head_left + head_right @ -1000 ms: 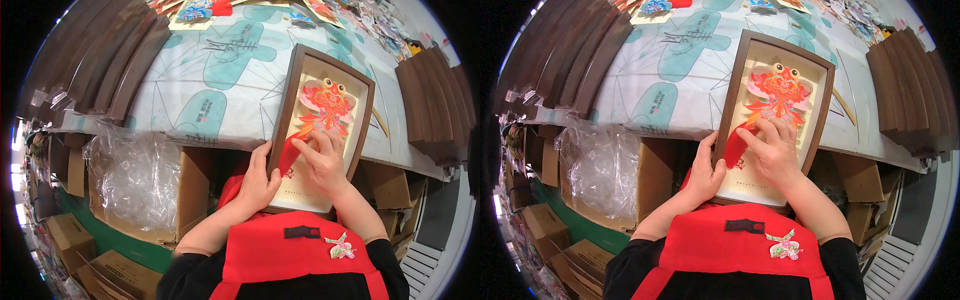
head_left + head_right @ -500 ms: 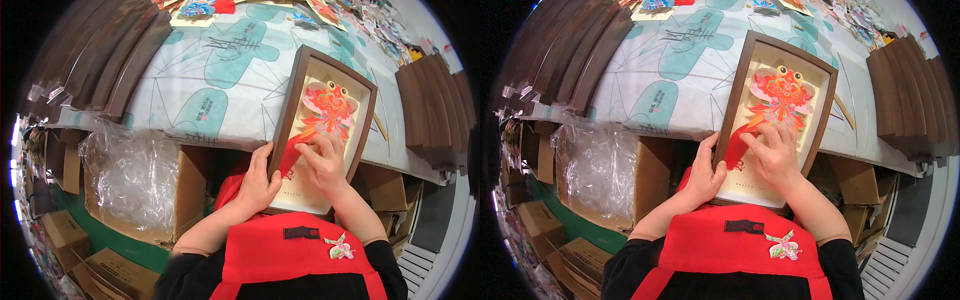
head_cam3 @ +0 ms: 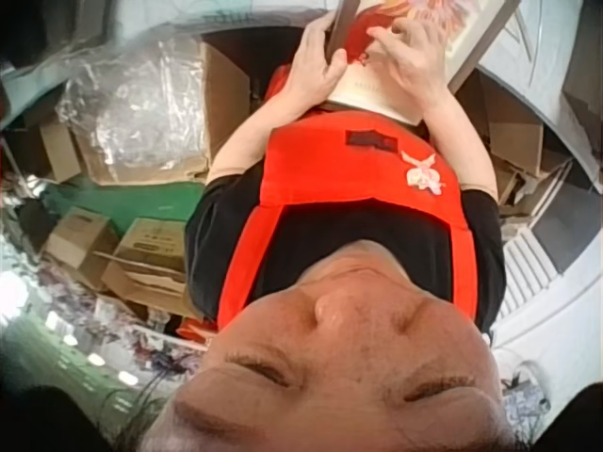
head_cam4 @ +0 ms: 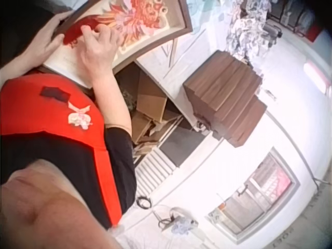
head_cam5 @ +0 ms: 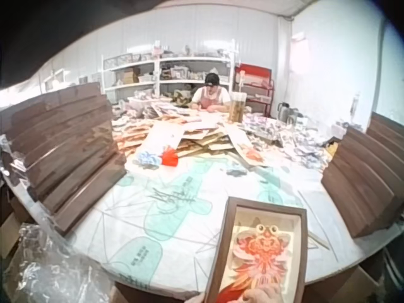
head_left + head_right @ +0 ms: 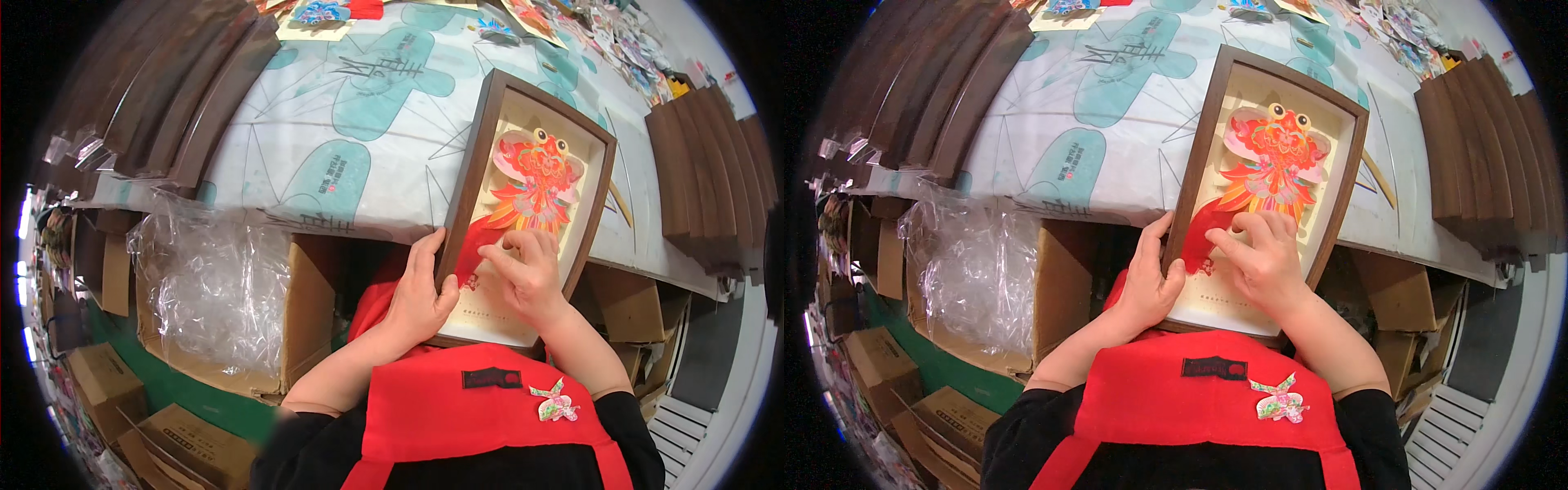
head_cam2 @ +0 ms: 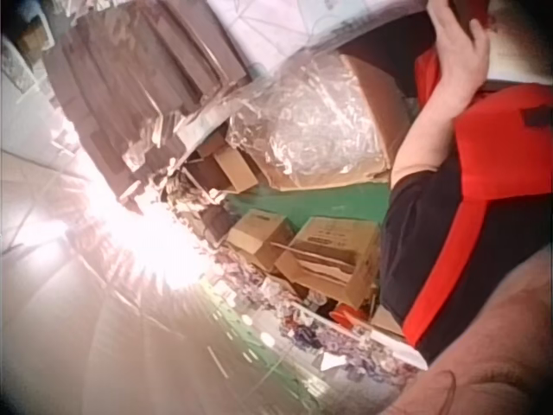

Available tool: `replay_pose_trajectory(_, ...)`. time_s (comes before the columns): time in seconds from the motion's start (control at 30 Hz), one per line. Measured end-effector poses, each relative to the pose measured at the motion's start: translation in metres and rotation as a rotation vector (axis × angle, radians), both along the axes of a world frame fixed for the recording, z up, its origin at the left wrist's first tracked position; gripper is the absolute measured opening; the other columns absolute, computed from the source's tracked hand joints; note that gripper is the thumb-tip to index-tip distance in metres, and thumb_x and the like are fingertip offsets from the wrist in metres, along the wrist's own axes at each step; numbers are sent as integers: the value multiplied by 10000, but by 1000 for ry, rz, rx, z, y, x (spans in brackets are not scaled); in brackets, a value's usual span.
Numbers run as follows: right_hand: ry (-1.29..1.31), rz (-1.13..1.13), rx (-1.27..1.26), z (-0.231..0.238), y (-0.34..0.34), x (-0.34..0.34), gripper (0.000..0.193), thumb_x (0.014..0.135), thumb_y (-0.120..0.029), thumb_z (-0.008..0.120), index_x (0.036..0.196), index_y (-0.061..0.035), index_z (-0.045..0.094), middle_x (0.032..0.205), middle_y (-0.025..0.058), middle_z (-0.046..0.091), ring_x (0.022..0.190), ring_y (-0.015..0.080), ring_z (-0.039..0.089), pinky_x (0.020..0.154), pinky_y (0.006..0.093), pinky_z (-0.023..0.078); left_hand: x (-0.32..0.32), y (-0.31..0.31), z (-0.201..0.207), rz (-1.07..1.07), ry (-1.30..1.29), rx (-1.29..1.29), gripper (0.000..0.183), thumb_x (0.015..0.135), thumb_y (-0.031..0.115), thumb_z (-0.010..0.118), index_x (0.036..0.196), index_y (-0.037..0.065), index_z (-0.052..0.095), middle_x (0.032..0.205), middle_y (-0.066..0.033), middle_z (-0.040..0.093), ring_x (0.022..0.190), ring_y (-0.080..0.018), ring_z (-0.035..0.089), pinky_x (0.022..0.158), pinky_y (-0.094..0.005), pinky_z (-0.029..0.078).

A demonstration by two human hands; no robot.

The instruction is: The person assembles a decorative frame by placing a red paper cutout into a wooden frame, securing it with a backing board, and using a wooden stick to press the edges. They repeat the process with another frame, ensuring the artwork is properly aligned and secured.

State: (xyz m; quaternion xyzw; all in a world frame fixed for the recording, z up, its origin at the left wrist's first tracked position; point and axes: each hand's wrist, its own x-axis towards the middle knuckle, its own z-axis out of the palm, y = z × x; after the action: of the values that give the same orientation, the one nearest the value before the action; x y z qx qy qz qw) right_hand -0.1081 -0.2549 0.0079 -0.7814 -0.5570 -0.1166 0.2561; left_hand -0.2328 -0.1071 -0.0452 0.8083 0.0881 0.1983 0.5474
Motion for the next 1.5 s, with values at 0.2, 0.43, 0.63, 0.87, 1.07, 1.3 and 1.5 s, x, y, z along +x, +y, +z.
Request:
replay_pose_trajectory(0.2,-14,-8,2,2,2,-1,455,615,31,635,1028,-152,688,907,46,527,845,243,509,754,375,369,-1,0,1,0,16,-25,615,809,44,539,1361,-64,292,1294,-265,400,1200,-398,428,1020,-420,368)
replay_pose_trajectory(0.43,-3,-20,7,3,5,-3,430,637,37,626,1031,-128,674,894,52,523,834,245,511,747,379,369,-1,0,1,4,16,-40,603,810,40,537,1355,-68,302,1293,-265,403,1201,-392,429,1019,-417,369)
replay_pose_trajectory(0.63,0,-61,-16,1,8,0,429,639,-19,643,1059,-101,650,899,63,540,809,246,521,735,380,375,-1,-1,3,8,36,-47,603,813,49,535,1355,-69,300,1290,-266,404,1201,-391,429,1023,-416,364)
replay_pose_trajectory(0.87,-2,-65,-17,2,9,1,424,633,6,631,1043,-98,659,874,64,542,794,238,524,717,374,385,-2,0,4,8,52,-68,605,814,53,535,1356,-69,297,1282,-266,406,1189,-391,439,1017,-415,371)
replay_pose_trajectory(1.07,2,-62,23,0,9,3,436,624,23,624,1043,-94,662,850,59,535,771,240,512,694,375,384,0,-1,0,6,4,-33,606,812,53,541,1354,-70,298,1274,-269,408,1176,-396,445,1006,-414,379)
replay_pose_trajectory(1.3,-42,-55,31,-1,11,4,433,629,26,616,1041,-100,665,838,49,530,752,233,502,685,364,382,-1,-1,2,0,22,-90,602,817,57,538,1353,-70,294,1280,-269,402,1180,-396,439,1004,-417,380)
replay_pose_trajectory(1.5,-47,-61,24,0,10,3,444,631,23,618,1052,-108,670,838,48,528,753,231,503,685,365,382,-1,-1,1,6,11,-63,606,819,62,541,1357,-68,292,1280,-269,402,1181,-397,437,1004,-418,379)
